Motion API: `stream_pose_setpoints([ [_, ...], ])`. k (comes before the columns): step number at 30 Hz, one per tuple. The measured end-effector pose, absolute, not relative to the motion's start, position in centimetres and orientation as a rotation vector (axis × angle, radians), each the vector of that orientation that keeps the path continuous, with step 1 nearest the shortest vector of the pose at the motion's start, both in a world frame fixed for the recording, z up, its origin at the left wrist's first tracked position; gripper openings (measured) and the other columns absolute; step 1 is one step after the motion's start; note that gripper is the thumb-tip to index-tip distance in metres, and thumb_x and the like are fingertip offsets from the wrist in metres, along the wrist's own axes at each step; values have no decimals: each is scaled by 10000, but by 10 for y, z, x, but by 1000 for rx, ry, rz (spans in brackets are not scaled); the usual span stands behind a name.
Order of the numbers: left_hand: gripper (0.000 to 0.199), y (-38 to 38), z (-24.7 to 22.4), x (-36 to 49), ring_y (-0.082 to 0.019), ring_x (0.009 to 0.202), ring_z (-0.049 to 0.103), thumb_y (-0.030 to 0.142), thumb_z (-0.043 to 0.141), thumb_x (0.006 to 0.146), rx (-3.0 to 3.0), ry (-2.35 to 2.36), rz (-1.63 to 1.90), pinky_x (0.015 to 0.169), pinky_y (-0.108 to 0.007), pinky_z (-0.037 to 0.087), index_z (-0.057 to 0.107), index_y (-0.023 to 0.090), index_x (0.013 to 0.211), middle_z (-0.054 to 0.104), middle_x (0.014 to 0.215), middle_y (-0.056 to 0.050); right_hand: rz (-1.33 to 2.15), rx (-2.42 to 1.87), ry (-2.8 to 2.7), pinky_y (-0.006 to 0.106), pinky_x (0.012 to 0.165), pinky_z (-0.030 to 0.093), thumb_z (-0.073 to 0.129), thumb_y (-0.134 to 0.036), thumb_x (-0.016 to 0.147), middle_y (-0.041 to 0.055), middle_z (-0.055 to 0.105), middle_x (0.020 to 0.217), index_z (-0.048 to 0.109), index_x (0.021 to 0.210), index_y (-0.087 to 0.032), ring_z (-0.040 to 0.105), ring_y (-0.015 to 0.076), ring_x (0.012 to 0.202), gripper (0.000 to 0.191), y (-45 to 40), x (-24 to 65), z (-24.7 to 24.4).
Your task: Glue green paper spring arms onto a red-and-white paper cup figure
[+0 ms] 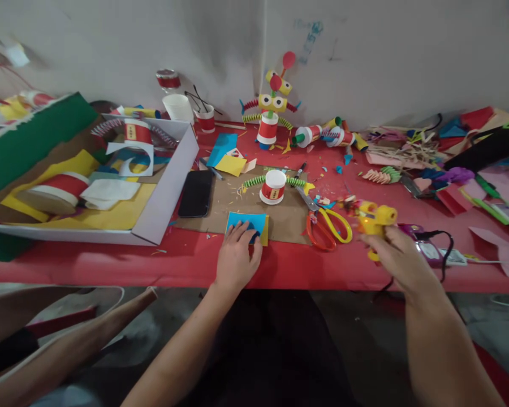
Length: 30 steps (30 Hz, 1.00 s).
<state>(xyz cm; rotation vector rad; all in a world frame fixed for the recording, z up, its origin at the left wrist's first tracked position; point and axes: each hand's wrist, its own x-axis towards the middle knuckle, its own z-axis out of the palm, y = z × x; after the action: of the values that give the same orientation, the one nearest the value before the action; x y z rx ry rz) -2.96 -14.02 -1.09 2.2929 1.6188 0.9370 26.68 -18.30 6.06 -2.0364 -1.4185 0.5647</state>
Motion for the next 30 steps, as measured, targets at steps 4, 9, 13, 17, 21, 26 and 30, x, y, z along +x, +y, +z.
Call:
stream_pose_setpoints([
  [4,163,-138,-14,-32,-265,1183,576,174,472,867,2273,1605,956,1066,-476,405,635,160,875,662,1173,-165,1184,-1688,-1413,310,653,498,537,-428,834,93,701,877,619,918,-179,650,204,776,276,-186,216,57],
  [9,147,-138,-15,-35,-251,1160,594,150,460,857,2188,1612,958,1066,-435,415,604,167,829,681,1115,-156,1302,-1562,-1583,286,625,473,406,-578,904,35,641,647,565,925,-166,622,154,615,442,-168,189,44],
  [13,159,-138,-13,-36,-252,1169,587,156,442,862,2128,1609,961,1055,-419,427,598,164,832,681,1095,-157,1270,-1587,-1624,271,583,452,378,-620,898,-12,586,551,527,885,-179,595,140,536,465,-155,183,34],
  [17,162,-138,-13,-35,-250,1162,590,157,434,866,2118,1602,987,1054,-439,426,592,171,834,677,1108,-153,1206,-1665,-1672,268,571,438,356,-630,899,-29,551,527,507,842,-187,572,136,523,472,-149,178,29],
  [21,155,-138,-14,-35,-250,1162,590,160,441,866,2107,1602,1015,1050,-436,433,593,170,841,678,1100,-153,1165,-1703,-1739,269,565,411,342,-624,908,-33,541,542,491,820,-197,550,131,516,460,-148,177,29],
  [26,155,-139,-14,-34,-244,1178,577,151,443,860,2084,1598,1014,1044,-434,440,596,179,848,677,1094,-139,1135,-1726,-1794,273,568,400,340,-607,917,-40,527,527,474,786,-205,535,127,495,444,-153,178,35],
  [30,155,-139,-14,-34,-239,1167,583,148,440,863,2086,1592,1019,1053,-429,430,588,182,834,682,1078,-131,1134,-1736,-1826,272,555,391,349,-593,922,-42,526,513,464,766,-209,522,123,478,430,-161,178,38],
])
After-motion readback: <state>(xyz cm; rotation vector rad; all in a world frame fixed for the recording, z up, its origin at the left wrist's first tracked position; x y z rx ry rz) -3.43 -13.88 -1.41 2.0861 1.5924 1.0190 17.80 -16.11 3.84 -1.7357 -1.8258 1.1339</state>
